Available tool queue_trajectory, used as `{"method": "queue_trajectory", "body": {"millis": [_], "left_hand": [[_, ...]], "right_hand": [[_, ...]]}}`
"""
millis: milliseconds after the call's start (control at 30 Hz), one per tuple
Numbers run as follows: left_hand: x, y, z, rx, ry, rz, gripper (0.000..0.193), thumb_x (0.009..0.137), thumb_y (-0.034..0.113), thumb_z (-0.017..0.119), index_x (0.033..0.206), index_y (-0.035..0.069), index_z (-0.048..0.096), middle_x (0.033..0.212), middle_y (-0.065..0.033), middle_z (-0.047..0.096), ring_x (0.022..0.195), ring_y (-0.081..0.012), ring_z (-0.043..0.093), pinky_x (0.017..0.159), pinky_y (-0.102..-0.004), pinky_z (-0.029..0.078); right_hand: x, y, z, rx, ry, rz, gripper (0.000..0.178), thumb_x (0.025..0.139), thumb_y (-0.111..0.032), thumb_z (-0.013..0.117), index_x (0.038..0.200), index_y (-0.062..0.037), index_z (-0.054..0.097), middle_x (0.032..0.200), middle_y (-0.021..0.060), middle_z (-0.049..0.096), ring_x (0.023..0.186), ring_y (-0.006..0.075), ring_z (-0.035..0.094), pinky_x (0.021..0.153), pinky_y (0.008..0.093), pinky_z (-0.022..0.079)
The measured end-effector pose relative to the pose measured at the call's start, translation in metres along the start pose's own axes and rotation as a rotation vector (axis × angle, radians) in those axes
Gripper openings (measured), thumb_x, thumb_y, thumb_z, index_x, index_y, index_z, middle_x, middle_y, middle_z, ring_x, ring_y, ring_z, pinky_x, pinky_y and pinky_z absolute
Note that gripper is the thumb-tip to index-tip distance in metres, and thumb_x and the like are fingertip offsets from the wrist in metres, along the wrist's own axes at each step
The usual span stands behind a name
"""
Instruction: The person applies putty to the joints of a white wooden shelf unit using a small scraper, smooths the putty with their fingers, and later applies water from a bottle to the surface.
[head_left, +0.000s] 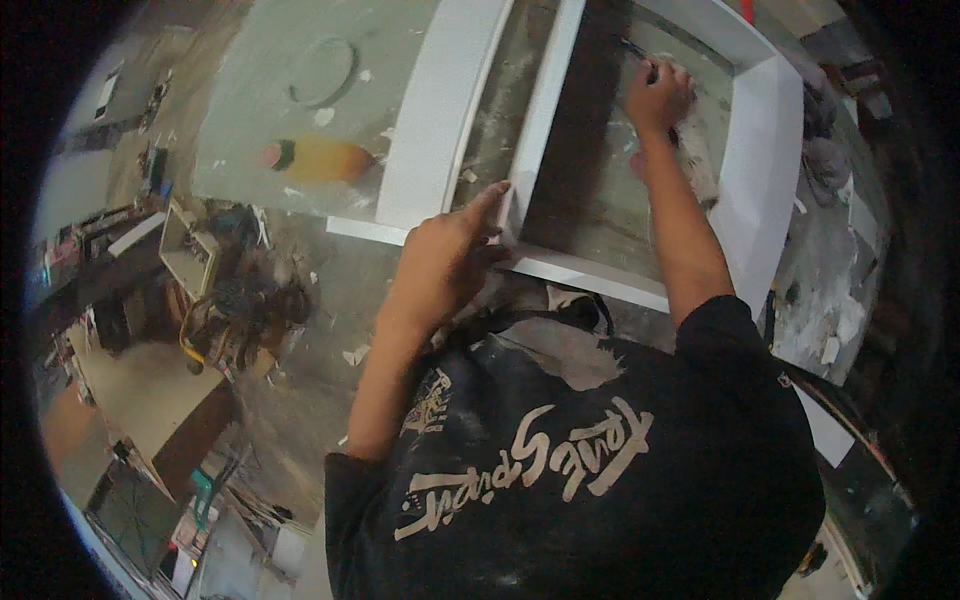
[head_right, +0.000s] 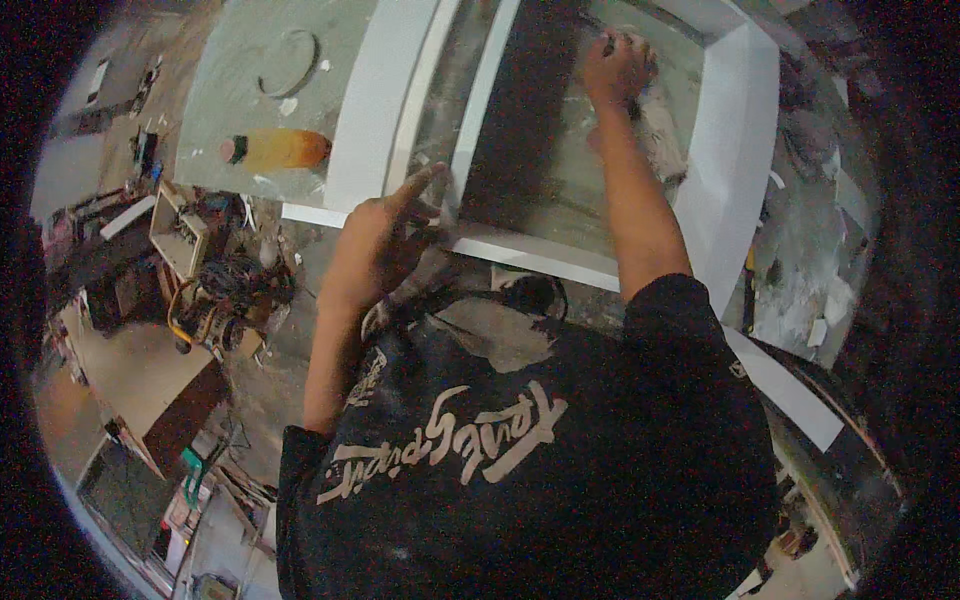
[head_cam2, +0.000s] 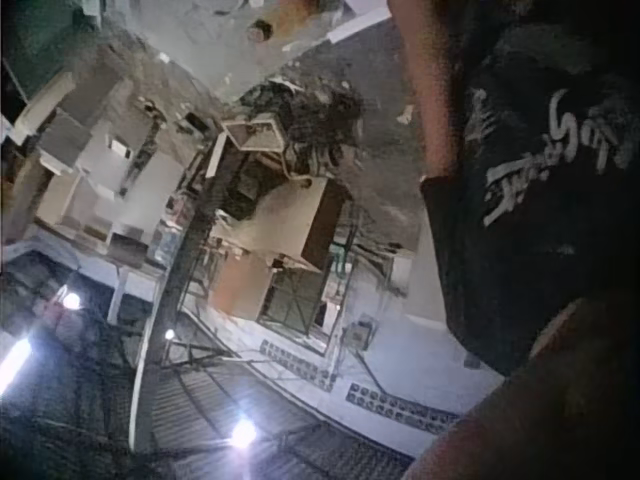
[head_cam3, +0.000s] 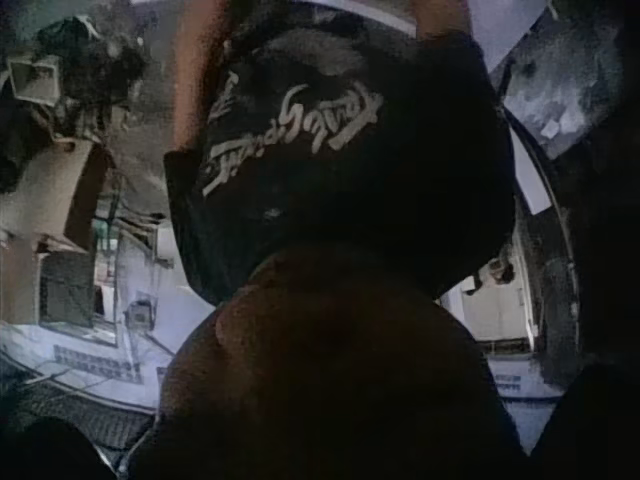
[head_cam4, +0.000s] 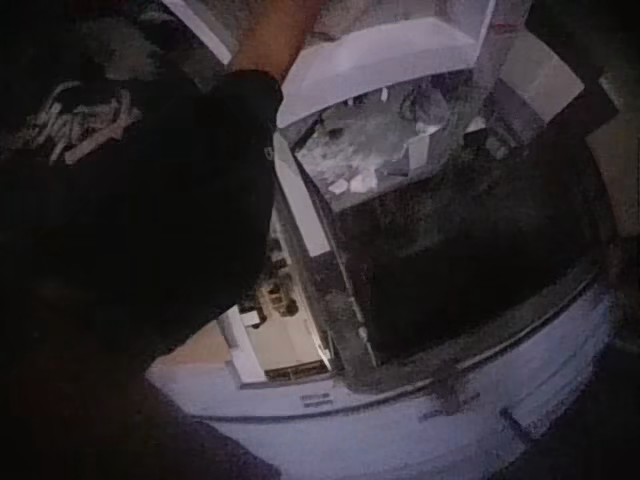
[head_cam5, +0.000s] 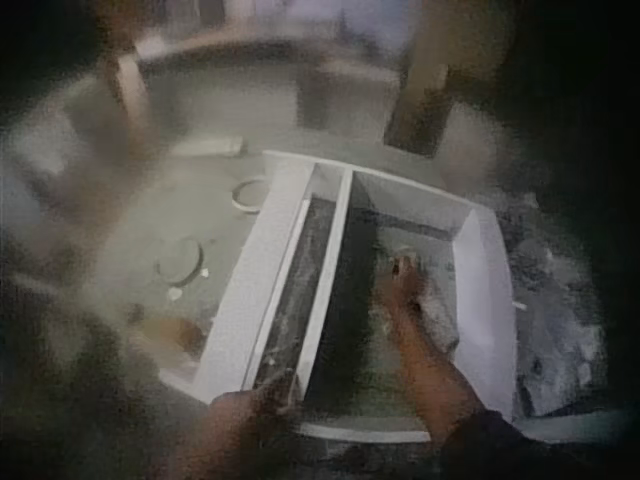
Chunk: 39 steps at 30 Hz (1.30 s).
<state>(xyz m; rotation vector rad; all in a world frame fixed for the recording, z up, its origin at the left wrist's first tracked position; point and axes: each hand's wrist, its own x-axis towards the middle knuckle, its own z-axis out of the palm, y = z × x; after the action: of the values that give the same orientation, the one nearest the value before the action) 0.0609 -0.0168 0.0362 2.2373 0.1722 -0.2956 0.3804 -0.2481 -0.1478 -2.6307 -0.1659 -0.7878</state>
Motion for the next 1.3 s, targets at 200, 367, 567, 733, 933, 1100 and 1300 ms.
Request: {"method": "queue_trajectory", "body": {"millis": [200,367,567,733,933,1100,1300], "left_hand": [[-0.028,-0.004,-0.014,-0.254,0.242,0.302,0.066,0.075,0.018,0.081,0.136,0.01,0.055,0.089,-0.0067,0.071,0.084,-0.0201,0.067,0.086,-0.0337,0.052],[-0.054,0.064,-0.04,-1.43,0.057,0.24,0.079,0.068,0.023,0.089,0.135,0.004,0.053,0.092,-0.0059,0.07,0.087,-0.016,0.066,0.084,-0.0308,0.051],[-0.049,0.089,-0.028,-1.589,-0.132,0.652,0.071,0.069,0.021,0.088,0.129,0.002,0.056,0.091,-0.0077,0.07,0.084,-0.0171,0.067,0.079,-0.0302,0.052],[-0.053,0.082,-0.032,-1.546,-0.11,0.734,0.064,0.07,0.019,0.087,0.124,0.001,0.058,0.09,-0.0092,0.07,0.081,-0.018,0.068,0.075,-0.0297,0.053],[-0.047,0.023,-0.041,-0.707,0.495,0.477,0.056,0.071,0.017,0.086,0.118,-0.001,0.061,0.089,-0.011,0.07,0.078,-0.019,0.069,0.071,-0.0291,0.054],[-0.04,-0.101,-0.033,0.021,1.088,-0.077,0.056,0.08,0.013,0.082,0.127,-0.005,0.058,0.105,-0.0151,0.072,0.092,-0.0213,0.069,0.085,-0.0301,0.053],[-0.035,-0.112,-0.028,-0.823,0.931,-0.207,0.048,0.092,0.009,0.071,0.135,-0.006,0.055,0.101,-0.0117,0.073,0.094,-0.0124,0.066,0.085,-0.0254,0.051]], "right_hand": [[0.009,0.01,0.004,-0.058,0.029,-0.063,0.033,0.089,-0.036,0.06,0.104,-0.0105,0.074,0.119,0.0154,0.064,0.111,0.0379,0.055,0.097,0.0511,0.041],[0.002,-0.019,0.0,-0.273,-0.032,-0.026,0.029,0.087,-0.036,0.062,0.101,-0.0137,0.074,0.114,0.013,0.065,0.109,0.0358,0.055,0.093,0.0528,0.042],[0.006,0.015,0.015,-0.104,0.069,-0.168,0.032,0.085,-0.041,0.061,0.098,-0.0167,0.076,0.108,0.0158,0.066,0.103,0.0376,0.058,0.091,0.0532,0.042],[0.007,0.011,0.014,-0.118,0.033,-0.125,0.026,0.084,-0.038,0.064,0.096,-0.0178,0.075,0.112,0.0123,0.064,0.107,0.0355,0.056,0.095,0.0516,0.04],[0.014,0.022,0.013,-0.213,0.026,-0.201,0.028,0.086,-0.038,0.062,0.1,-0.0191,0.076,0.113,0.0143,0.065,0.105,0.037,0.057,0.097,0.0521,0.039],[0.012,0.019,0.006,-0.137,0.038,-0.176,0.028,0.088,-0.039,0.061,0.101,-0.02,0.075,0.114,0.0137,0.065,0.109,0.0364,0.055,0.097,0.0533,0.038],[0.004,0.002,0.001,-0.1,-0.013,-0.093,0.027,0.086,-0.035,0.064,0.101,-0.0143,0.075,0.118,0.0121,0.062,0.112,0.036,0.052,0.1,0.0502,0.037]]}}
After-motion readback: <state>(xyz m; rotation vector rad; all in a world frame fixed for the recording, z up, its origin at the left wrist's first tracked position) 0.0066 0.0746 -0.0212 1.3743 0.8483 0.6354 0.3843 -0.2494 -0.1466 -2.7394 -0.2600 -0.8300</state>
